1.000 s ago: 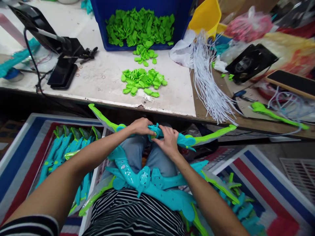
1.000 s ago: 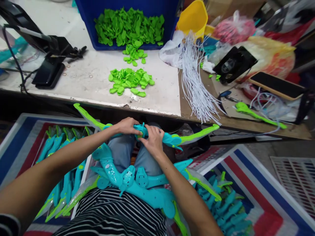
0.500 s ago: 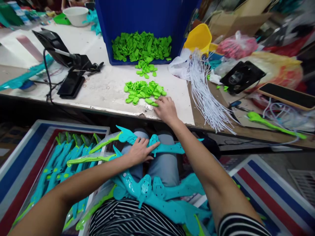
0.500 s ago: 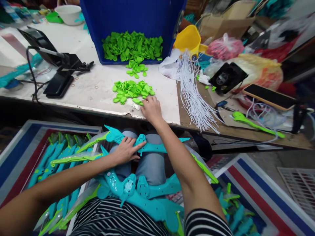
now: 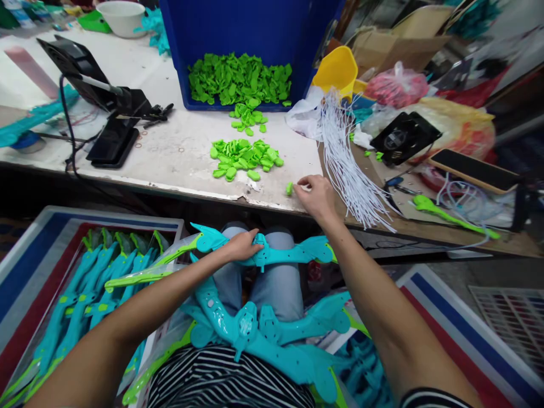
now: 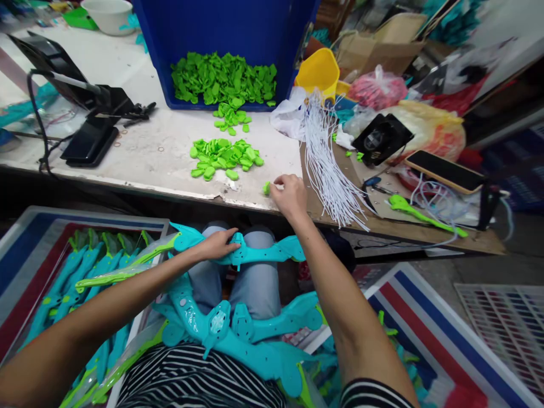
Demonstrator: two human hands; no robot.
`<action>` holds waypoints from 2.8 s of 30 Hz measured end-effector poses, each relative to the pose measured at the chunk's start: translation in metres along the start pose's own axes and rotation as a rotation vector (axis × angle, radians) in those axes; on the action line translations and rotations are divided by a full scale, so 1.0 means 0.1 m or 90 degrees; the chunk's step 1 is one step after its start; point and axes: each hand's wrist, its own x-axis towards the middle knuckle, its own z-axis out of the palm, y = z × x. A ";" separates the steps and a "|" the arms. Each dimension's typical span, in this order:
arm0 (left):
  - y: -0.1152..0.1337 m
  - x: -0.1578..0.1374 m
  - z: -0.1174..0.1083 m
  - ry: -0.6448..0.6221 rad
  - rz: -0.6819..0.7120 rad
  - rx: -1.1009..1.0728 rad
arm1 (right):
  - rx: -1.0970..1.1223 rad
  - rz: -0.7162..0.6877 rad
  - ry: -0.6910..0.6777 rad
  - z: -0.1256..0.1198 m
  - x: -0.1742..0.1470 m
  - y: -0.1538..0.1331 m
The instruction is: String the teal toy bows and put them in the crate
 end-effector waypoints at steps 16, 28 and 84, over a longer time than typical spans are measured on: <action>-0.06 0.07 -0.14 -0.064 0.027 -0.239 | 0.099 -0.266 -0.058 0.27 -0.10 0.38; -0.18 0.20 -0.13 -0.122 -0.143 -0.516 | 0.224 -0.435 -0.174 0.17 -1.23 -0.13; 0.63 -0.16 0.19 0.244 0.250 -0.113 | 0.313 0.307 -0.116 -0.98 -0.73 1.21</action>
